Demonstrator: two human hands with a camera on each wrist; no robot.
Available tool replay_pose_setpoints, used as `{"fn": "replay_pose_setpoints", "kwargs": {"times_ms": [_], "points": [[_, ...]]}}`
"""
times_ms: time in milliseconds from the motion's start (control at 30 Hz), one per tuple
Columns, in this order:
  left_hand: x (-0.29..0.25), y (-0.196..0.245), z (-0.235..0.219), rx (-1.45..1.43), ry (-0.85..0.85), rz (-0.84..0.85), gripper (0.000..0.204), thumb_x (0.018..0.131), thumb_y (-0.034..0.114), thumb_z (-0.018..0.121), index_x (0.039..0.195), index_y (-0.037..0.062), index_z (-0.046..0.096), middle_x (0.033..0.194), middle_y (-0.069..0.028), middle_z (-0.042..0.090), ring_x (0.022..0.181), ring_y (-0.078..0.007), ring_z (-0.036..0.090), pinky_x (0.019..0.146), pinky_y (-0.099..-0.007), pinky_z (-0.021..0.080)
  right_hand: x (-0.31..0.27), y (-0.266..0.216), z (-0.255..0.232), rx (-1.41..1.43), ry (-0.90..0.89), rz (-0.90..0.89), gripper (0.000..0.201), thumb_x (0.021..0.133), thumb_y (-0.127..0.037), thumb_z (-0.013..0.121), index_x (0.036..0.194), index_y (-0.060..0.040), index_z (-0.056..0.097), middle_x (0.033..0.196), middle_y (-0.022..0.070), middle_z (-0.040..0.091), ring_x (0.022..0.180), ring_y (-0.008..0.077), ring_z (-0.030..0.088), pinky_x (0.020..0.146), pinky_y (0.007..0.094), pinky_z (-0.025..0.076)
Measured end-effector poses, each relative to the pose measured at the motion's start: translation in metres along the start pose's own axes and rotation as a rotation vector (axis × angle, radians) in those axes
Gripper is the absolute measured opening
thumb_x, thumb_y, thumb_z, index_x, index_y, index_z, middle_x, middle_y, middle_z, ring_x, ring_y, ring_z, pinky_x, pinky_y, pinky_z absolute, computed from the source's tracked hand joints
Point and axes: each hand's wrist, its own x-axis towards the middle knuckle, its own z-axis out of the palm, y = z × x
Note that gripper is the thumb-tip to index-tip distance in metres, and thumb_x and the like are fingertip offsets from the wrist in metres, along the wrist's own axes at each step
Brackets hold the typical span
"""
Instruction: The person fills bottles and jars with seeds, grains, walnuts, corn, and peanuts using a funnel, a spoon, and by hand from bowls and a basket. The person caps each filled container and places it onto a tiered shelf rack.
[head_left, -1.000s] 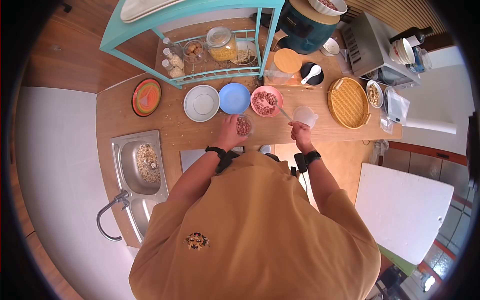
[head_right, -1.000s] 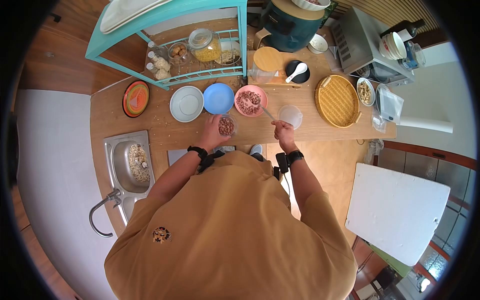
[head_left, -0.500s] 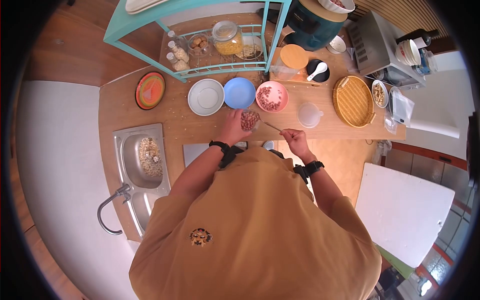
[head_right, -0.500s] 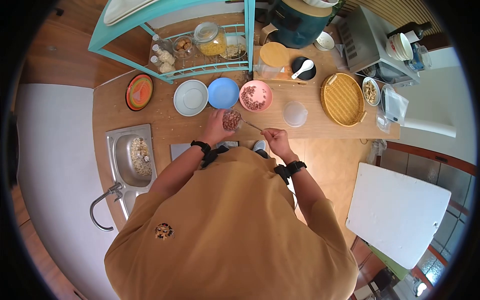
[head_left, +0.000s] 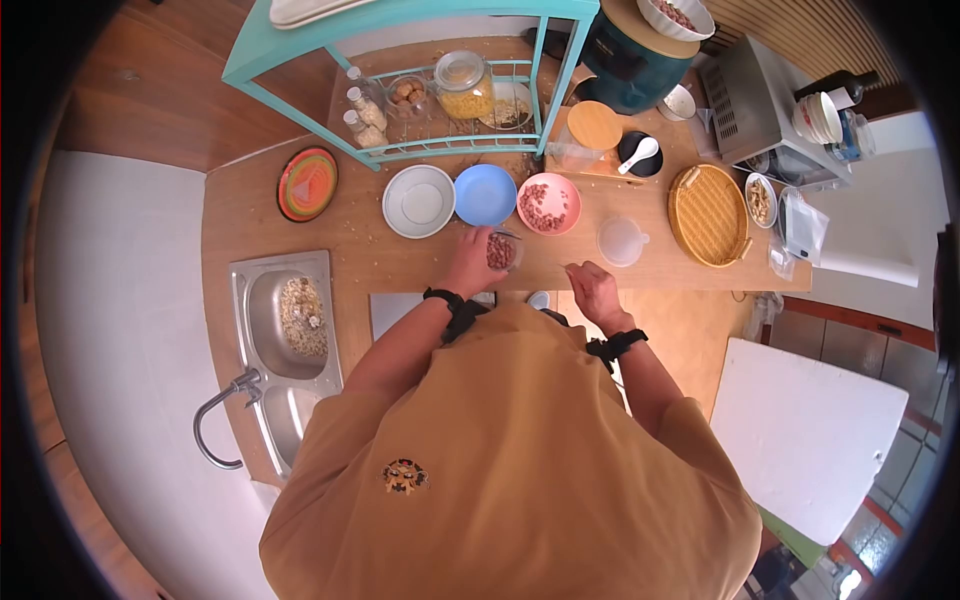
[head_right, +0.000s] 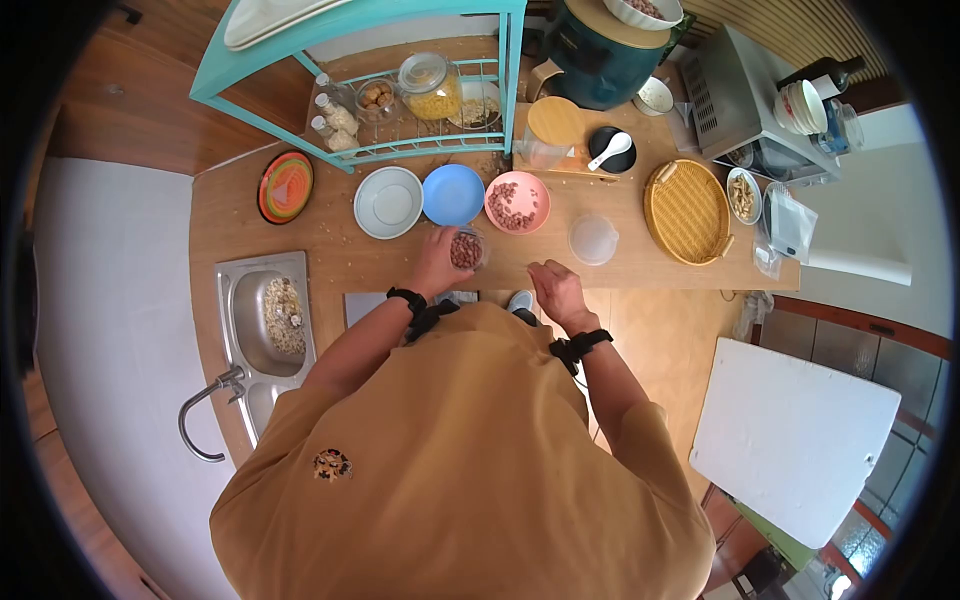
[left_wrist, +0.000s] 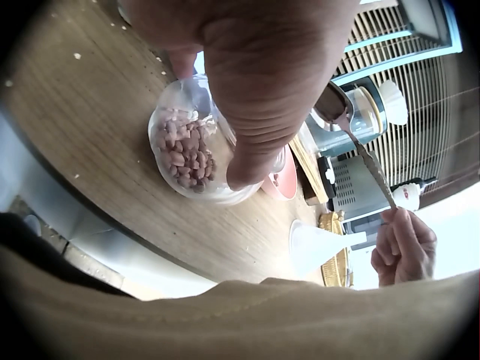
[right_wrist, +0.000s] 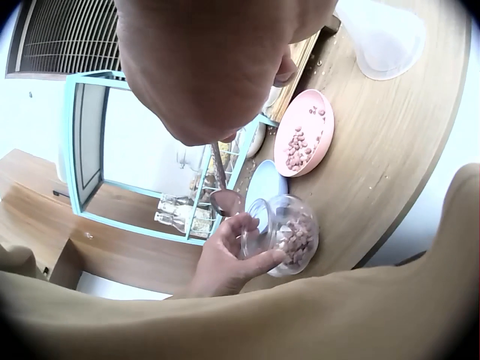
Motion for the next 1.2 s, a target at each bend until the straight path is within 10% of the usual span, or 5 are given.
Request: {"fn": "replay_pose_setpoints", "kwargs": {"times_ms": [333,567,767,867,1200], "points": [[0.001,0.006,0.001,0.015,0.02,0.021,0.088,0.058,0.024,0.083,0.132,0.0012,0.04,0.13,-0.0194,0.046,0.122,-0.0366,0.042,0.104,-0.0432,0.037,0.029,0.087,0.026,-0.055,0.366,0.376,0.024,0.089,-0.017,0.058,0.071,-0.0003,0.06,0.065,0.0227,0.056,0.06,0.0423,0.055,0.053,0.044,0.043],[-0.002,0.004,0.001,0.02,0.001,-0.024,0.087,0.058,0.024,0.085,0.13,0.0029,0.041,0.127,-0.0202,0.048,0.119,-0.0382,0.045,0.102,-0.0447,0.039,0.025,0.107,0.061,-0.006,0.214,0.341,0.027,0.088,-0.019,0.059,0.07,0.0002,0.06,0.064,0.0234,0.056,0.06,0.0432,0.055,0.054,0.0447,0.044],[-0.004,0.001,0.002,-0.017,0.002,-0.024,0.085,0.058,0.022,0.084,0.129,0.0033,0.041,0.13,-0.02,0.045,0.122,-0.0379,0.042,0.103,-0.045,0.037,0.008,0.107,0.065,0.327,0.03,0.669,0.027,0.089,-0.021,0.059,0.077,0.0017,0.067,0.05,0.0004,0.047,0.044,0.0092,0.046,0.041,0.0303,0.035],[-0.003,-0.002,0.005,-0.043,0.003,-0.008,0.084,0.058,0.021,0.084,0.128,0.0031,0.041,0.128,-0.0201,0.045,0.121,-0.0378,0.042,0.103,-0.0455,0.037,0.006,0.097,0.053,0.882,-0.015,1.014,0.023,0.09,-0.019,0.059,0.079,0.0006,0.064,0.05,-0.0023,0.042,0.041,0.0082,0.038,0.039,0.027,0.03],[-0.001,-0.003,0.007,-0.018,0.008,0.04,0.088,0.057,0.022,0.084,0.13,0.0022,0.039,0.129,-0.0208,0.044,0.121,-0.039,0.041,0.104,-0.0463,0.036,-0.003,0.086,0.03,1.003,0.096,0.961,0.018,0.094,-0.016,0.055,0.087,0.0002,0.062,0.051,-0.0062,0.036,0.04,0.0041,0.03,0.038,0.0221,0.024]]}}
